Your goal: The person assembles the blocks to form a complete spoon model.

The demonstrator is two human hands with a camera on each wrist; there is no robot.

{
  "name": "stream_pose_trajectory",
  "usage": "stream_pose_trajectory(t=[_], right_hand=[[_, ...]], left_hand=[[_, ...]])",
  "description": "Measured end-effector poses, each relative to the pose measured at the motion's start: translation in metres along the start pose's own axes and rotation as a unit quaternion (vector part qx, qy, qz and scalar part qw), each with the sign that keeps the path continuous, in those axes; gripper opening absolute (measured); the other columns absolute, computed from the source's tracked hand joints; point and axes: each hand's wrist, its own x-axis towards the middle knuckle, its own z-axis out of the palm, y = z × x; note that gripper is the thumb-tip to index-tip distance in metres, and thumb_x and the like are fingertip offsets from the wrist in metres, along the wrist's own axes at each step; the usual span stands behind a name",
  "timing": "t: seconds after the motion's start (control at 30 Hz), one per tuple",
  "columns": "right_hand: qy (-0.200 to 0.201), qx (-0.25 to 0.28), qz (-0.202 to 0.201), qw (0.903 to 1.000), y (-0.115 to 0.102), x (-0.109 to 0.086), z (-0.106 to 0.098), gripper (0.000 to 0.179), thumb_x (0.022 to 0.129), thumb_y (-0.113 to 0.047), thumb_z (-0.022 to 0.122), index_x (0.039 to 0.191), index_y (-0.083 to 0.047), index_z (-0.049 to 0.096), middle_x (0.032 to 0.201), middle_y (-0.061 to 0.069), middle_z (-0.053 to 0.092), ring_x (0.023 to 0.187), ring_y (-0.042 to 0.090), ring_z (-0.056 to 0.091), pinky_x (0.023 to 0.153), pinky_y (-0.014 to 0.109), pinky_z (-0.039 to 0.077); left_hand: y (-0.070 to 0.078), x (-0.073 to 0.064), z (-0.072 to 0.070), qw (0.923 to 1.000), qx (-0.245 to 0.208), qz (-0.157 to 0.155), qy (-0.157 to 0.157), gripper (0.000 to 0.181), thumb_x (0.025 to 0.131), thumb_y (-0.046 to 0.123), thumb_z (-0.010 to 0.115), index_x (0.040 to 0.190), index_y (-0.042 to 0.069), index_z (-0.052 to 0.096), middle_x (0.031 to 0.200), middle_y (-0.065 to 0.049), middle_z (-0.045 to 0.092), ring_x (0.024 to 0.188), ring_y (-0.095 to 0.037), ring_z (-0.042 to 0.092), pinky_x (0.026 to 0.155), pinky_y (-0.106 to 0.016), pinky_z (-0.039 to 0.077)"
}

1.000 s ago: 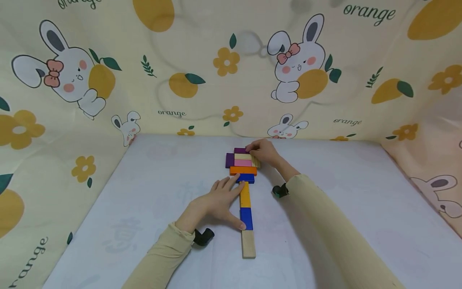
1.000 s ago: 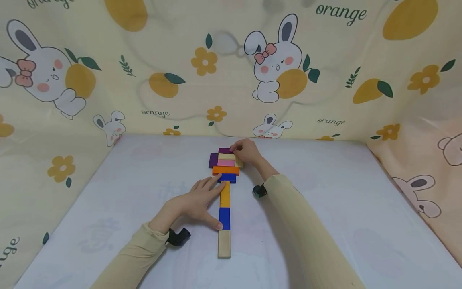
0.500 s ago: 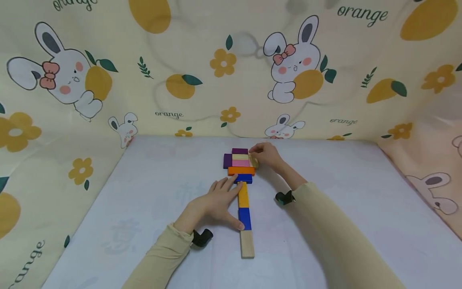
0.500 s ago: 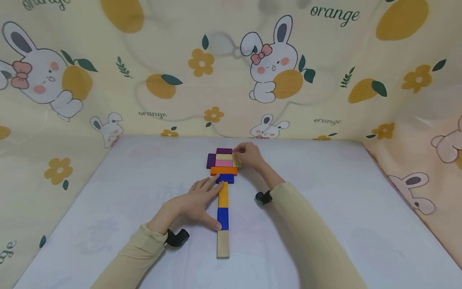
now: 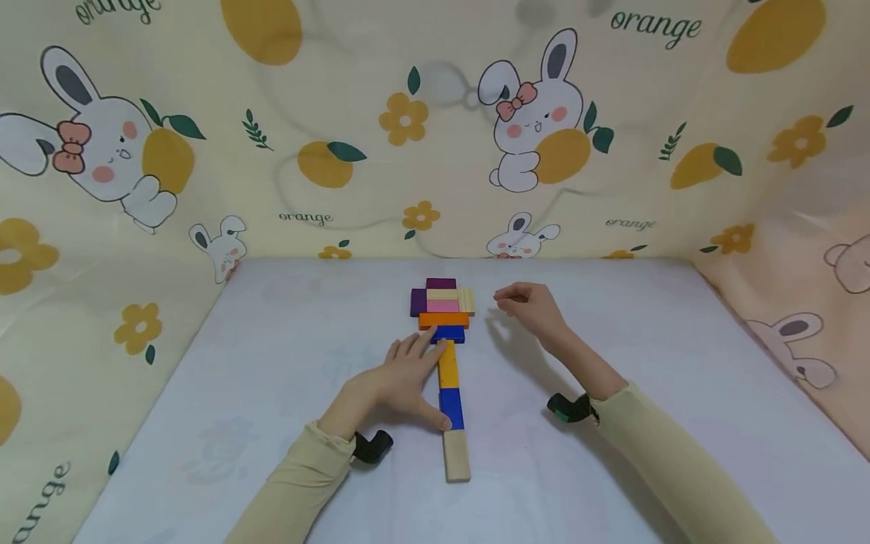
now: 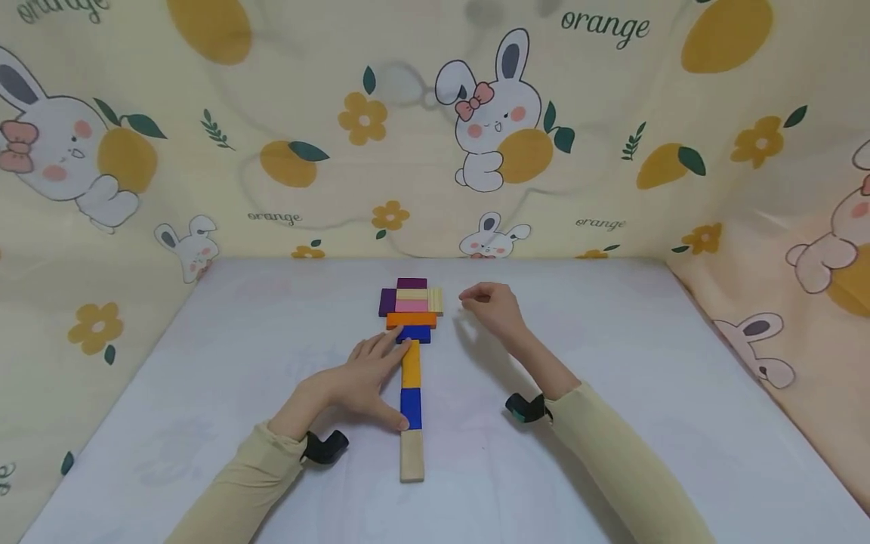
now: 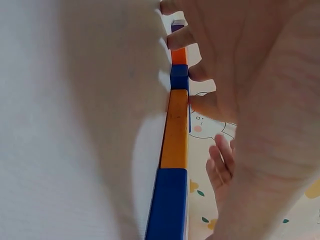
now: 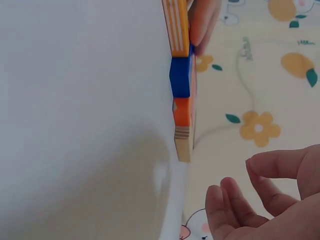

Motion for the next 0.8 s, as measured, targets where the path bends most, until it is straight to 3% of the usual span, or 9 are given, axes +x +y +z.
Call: stream_pose_trajectory(t=[0.17, 0.57, 0.8], right_hand=[[-0.012, 0.010, -0.001, 0.9999, 0.002, -0.014, -0.007, 0.027, 0.097, -0.009, 0.060, 0.116, 0.010, 0.063, 0.122, 0.025, 0.061, 0.109, 0.038, 0.058, 0.095, 0.049, 0.047], [0.005, -0.002, 0.003, 1.0000, 0.003, -0.036, -0.026, 0.029, 0.098, -0.013, 0.061, 0.117, 0.008, 0.063, 0.122, 0.024, 0.062, 0.109, 0.033, 0.059, 0.095, 0.042, 0.048], [0.008, -0.039, 0.000, 0.9992, 0.001, -0.048, -0.040, 0.024, 0.098, -0.015, 0.061, 0.115, 0.001, 0.066, 0.120, 0.020, 0.063, 0.111, 0.035, 0.057, 0.094, 0.045, 0.047]], left_hand=[[-0.003, -0.002, -0.002, 0.9999, -0.015, -0.003, 0.005, 0.133, 0.067, 0.076, 0.071, 0.159, 0.010, 0.000, 0.163, -0.007, -0.009, 0.148, -0.032, -0.003, 0.115, -0.052, -0.001], [-0.016, 0.000, -0.008, 0.9986, -0.049, -0.016, 0.007, 0.120, 0.076, 0.075, 0.064, 0.159, 0.012, 0.005, 0.164, -0.007, -0.005, 0.148, -0.029, 0.004, 0.116, -0.048, 0.010], [-0.019, -0.005, -0.020, 0.9958, -0.082, -0.017, 0.036, 0.108, 0.084, 0.066, 0.063, 0.159, 0.010, 0.009, 0.164, -0.008, -0.002, 0.148, -0.026, 0.006, 0.116, -0.045, 0.017]])
